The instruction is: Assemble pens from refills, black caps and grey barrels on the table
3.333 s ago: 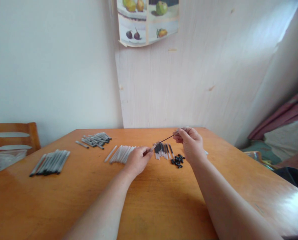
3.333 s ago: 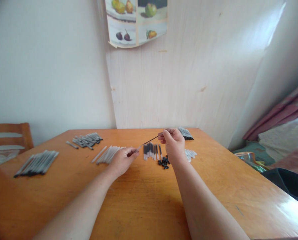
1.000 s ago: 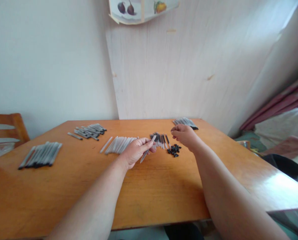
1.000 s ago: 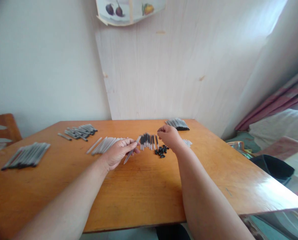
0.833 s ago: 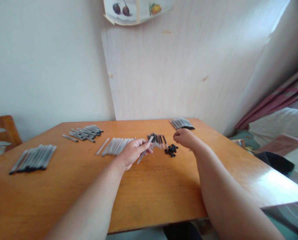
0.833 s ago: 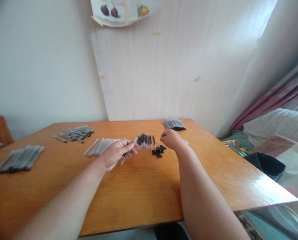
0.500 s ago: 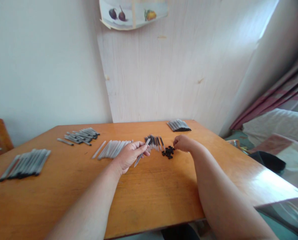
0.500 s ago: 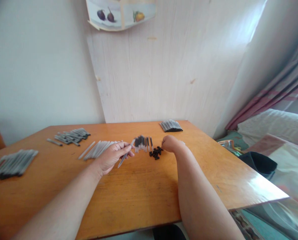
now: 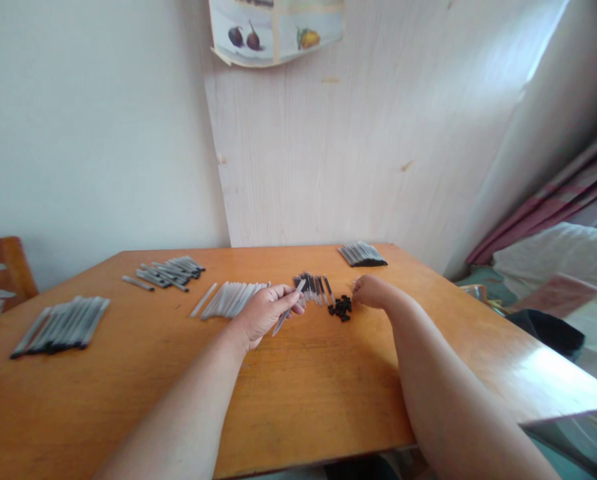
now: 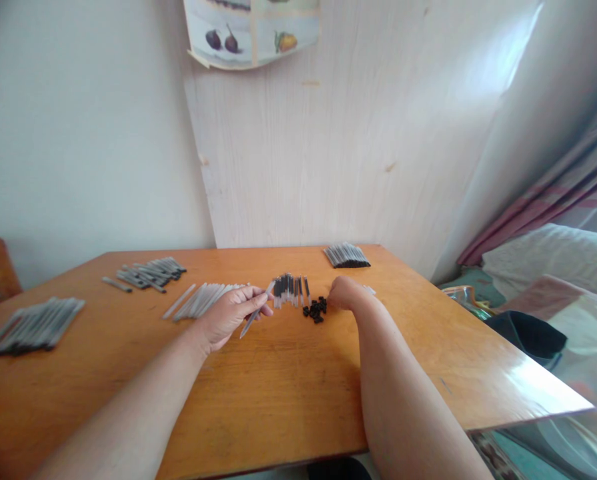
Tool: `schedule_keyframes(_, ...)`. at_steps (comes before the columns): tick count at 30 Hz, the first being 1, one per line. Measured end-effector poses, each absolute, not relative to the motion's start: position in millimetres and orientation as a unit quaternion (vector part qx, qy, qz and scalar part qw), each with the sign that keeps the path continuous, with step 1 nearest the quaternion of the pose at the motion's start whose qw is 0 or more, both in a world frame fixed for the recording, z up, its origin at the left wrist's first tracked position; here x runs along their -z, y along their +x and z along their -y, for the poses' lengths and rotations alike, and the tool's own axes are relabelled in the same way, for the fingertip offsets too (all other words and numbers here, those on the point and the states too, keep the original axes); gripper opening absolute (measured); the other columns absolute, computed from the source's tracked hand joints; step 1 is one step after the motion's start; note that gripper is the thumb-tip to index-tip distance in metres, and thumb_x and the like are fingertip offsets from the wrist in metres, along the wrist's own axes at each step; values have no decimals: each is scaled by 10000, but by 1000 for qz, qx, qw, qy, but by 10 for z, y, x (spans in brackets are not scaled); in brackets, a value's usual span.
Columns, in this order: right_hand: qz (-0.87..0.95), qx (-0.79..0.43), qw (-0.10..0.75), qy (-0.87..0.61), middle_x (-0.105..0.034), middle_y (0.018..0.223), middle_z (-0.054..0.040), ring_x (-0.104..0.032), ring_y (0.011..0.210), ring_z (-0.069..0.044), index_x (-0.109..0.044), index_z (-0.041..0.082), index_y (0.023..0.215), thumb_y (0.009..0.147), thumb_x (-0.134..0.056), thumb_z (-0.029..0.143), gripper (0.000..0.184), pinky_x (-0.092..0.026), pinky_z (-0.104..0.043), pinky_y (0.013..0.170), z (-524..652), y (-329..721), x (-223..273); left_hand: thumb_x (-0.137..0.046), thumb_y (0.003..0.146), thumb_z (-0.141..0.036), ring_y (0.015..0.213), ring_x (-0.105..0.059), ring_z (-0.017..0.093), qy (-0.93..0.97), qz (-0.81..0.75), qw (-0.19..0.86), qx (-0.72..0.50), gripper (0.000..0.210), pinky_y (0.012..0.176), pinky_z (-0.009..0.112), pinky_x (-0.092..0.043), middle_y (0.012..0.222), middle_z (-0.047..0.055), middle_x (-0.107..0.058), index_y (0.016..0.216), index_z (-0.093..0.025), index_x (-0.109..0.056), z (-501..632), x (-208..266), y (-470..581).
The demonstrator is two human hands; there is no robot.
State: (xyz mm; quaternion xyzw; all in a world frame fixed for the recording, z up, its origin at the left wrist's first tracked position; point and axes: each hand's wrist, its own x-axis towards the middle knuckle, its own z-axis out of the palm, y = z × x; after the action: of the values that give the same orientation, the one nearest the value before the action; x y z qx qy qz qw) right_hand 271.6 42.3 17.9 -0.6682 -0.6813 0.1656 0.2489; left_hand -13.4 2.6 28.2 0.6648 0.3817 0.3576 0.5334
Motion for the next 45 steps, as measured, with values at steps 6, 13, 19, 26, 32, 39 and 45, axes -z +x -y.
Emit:
schedule_keyframes(6, 668, -245, 258, -654, -574, 496, -34, -500, 480, -129, -585, 168, 527, 638, -599, 205, 118, -360, -244, 462, -299, 2580, -358, -584, 828, -475, 761, -572, 146, 674, -372, 532, -354, 339, 726, 275, -412, 838, 62, -690, 958, -171, -653, -38, -246, -135)
schedule_keyframes(13, 665, -387, 420, -482, -608, 610, 4, -511, 526, -103, -615, 172, 773, 670, -632, 220, 115, -408, -222, 510, -94, 2210, -540, -611, 804, -481, 691, -542, 130, 684, -362, 533, -341, 342, 686, 261, -395, 765, 40, -661, 913, -161, -658, -25, -255, -108)
schedule_keyframes(19, 684, -403, 417, -442, -635, 684, -13, -523, 577, -106, -651, 162, 819, 713, -608, 227, 132, -409, -228, 545, 7, 2054, -616, -611, 805, -477, 698, -543, 132, 690, -367, 525, -337, 359, 684, 263, -391, 773, 43, -658, 954, -153, -658, -32, -236, -112)
schedule_keyframes(26, 695, -394, 407, -443, -634, 673, -8, -535, 592, -118, -637, 181, 825, 706, -626, 229, 129, -399, -232, 539, 22, 2047, -620, -609, 807, -477, 685, -533, 128, 694, -368, 521, -334, 362, 685, 265, -383, 763, 39, -655, 964, -157, -670, -43, -220, -110)
schedule_keyframes(32, 705, -374, 390, -459, -649, 687, -13, -546, 591, -122, -644, 194, 825, 710, -636, 235, 122, -394, -230, 522, 16, 2044, -593, -606, 806, -489, 698, -538, 133, 700, -364, 515, -337, 368, 683, 264, -382, 768, 41, -652, 945, -155, -669, -53, -196, -112)
schedule_keyframes(39, 707, -381, 391, -450, -655, 683, -15, -543, 568, -118, -650, 197, 827, 720, -629, 231, 114, -392, -230, 506, -8, 2047, -561, -609, 805, -483, 705, -536, 133, 699, -362, 518, -333, 362, 681, 262, -380, 771, 38, -653, 956, -159, -671, -59, -177, -107)
schedule_keyframes(45, 705, -386, 383, -454, -655, 679, -5, -544, 563, -117, -646, 203, 817, 703, -640, 223, 115, -401, -227, 503, -14, 2040, -563, -604, 813, -474, 709, -534, 132, 701, -364, 517, -330, 353, 682, 263, -375, 764, 36, -649, 957, -159, -673, -42, -193, -101)
